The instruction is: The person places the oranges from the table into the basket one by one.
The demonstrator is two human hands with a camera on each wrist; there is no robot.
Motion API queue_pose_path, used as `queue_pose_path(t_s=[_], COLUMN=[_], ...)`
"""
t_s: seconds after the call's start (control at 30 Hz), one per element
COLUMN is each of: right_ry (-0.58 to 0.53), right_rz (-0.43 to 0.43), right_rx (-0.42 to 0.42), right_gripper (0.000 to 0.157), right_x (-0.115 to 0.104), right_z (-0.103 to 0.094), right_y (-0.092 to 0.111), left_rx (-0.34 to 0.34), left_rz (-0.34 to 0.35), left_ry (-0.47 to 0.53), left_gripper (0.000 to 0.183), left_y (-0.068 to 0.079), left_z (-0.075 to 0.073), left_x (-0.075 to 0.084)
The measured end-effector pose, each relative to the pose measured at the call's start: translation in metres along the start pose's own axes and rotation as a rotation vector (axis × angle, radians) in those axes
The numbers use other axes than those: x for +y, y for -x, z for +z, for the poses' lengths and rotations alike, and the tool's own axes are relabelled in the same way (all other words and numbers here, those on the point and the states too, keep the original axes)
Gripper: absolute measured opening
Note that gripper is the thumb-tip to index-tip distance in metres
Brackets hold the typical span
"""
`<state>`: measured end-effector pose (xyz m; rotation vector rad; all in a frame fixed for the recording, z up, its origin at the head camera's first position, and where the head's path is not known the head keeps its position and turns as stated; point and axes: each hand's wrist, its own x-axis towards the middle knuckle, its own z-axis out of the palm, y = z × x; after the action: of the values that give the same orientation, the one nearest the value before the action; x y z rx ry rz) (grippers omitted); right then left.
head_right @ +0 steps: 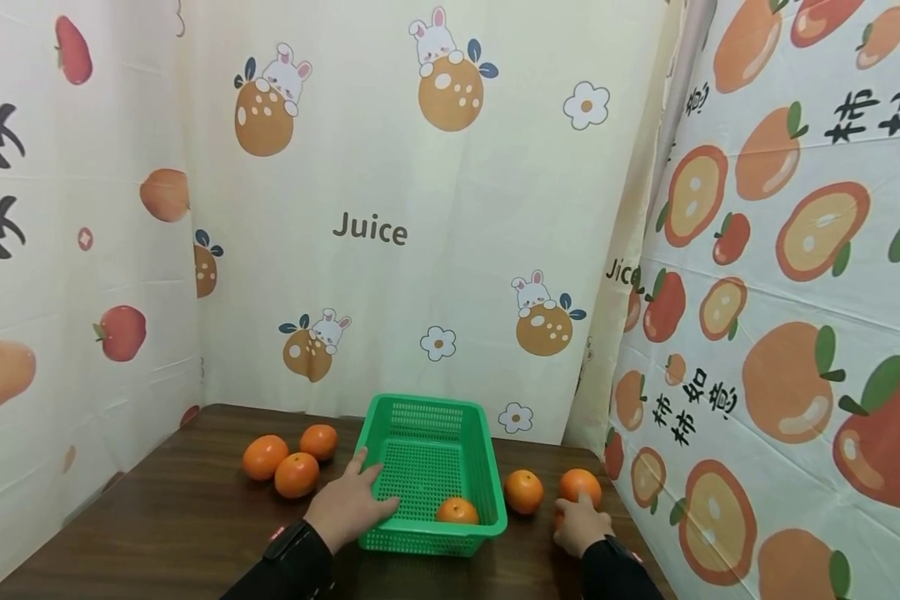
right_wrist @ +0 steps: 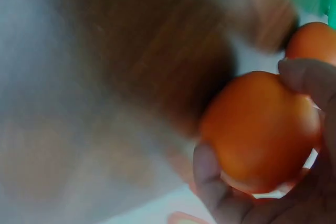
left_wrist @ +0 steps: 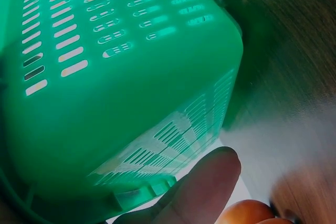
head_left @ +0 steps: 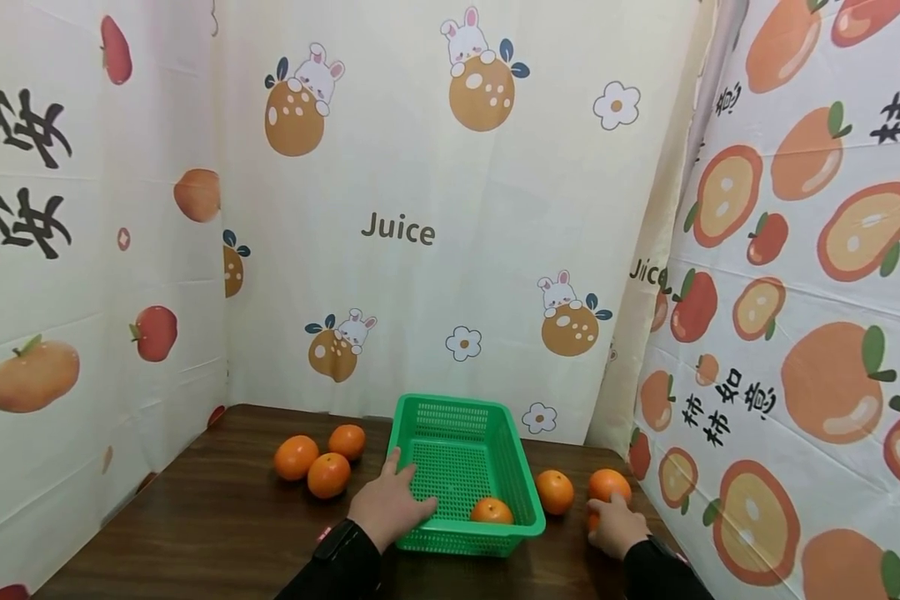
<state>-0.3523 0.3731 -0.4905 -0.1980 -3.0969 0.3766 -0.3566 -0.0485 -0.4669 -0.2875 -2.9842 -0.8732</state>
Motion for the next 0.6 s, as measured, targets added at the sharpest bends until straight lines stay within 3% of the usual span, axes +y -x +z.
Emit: queue_pose_path(t_s=[0.23, 0.6], right_ry=[0.017, 0.045], right_rz=[-0.068, -0.085], right_rx=[0.012, 0.019], right_gripper=[0.055, 0.062], right_x=[0.025, -0.006], right_z=[0.020, 0.000], right_y=[-0.016, 0.007], left_rx=[0.002, 0.003], left_rz=[-0.006, -0.007], left_ry=[-0.011, -0.005], left_gripper=[0.080, 0.079], left_y=[-0.001, 0.003], left_z=[0.001, 0.000], left_x=[0.001, 0.002])
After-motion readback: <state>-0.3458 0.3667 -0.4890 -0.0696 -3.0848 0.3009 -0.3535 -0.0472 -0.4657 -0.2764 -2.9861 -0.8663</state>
